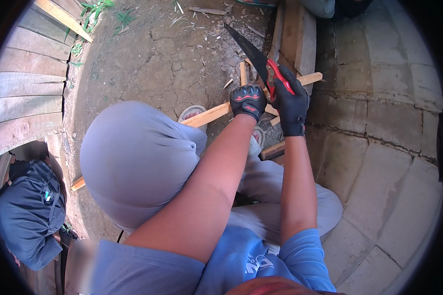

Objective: The person sits on the ground and uses a hand saw to cut small wooden sticks into shorter pieces. The person holds the sticks with one hand and saws with the other, accumulating a pile of cut pieces on the ground.

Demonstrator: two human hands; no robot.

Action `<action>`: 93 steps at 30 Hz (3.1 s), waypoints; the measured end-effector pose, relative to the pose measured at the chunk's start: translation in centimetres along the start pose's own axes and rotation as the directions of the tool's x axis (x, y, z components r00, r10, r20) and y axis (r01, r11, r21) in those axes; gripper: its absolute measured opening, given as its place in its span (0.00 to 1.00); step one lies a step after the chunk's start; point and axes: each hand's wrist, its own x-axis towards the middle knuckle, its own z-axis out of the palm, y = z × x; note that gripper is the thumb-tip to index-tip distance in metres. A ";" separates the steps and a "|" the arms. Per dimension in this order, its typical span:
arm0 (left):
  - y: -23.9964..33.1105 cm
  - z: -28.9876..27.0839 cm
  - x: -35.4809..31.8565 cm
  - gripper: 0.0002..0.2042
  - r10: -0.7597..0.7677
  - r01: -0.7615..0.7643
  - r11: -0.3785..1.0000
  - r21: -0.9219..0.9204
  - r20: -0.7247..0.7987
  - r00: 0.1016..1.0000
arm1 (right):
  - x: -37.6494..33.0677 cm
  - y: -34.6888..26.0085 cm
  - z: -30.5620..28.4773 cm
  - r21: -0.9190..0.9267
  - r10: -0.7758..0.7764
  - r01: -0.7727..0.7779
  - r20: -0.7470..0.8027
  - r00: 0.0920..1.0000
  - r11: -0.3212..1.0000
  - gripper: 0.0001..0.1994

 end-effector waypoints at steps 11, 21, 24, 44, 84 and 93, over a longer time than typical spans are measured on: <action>-0.2 0.5 0.0 0.09 0.015 -0.015 1.000 0.006 -0.054 0.998 | -0.5 -1.2 -0.9 0.110 0.264 -0.271 0.074 0.962 0.956 0.23; -0.2 -0.1 -0.1 0.09 0.014 -0.013 1.000 0.020 -0.058 0.998 | -0.5 2.2 -0.7 -0.036 -0.125 0.127 0.049 0.991 0.991 0.23; 0.1 0.3 -0.2 0.09 0.016 -0.016 1.000 0.011 -0.035 0.999 | -0.8 1.3 -0.8 -0.032 -0.093 0.095 0.053 0.994 0.995 0.23; -0.4 -0.2 0.5 0.13 -0.021 0.020 1.000 0.022 0.064 0.998 | -8.4 -5.4 -11.5 -0.328 0.059 0.015 0.214 0.975 0.944 0.21; 0.8 -2.2 1.9 0.21 -0.004 -0.022 0.997 0.079 0.309 0.951 | -22.3 -15.3 -25.5 -0.168 0.342 -0.320 0.122 0.932 0.932 0.30; -0.2 -3.0 3.8 0.23 0.025 -0.010 0.999 -0.031 0.511 0.859 | -21.4 -14.4 -24.5 -0.222 0.270 -0.263 0.004 0.963 0.939 0.23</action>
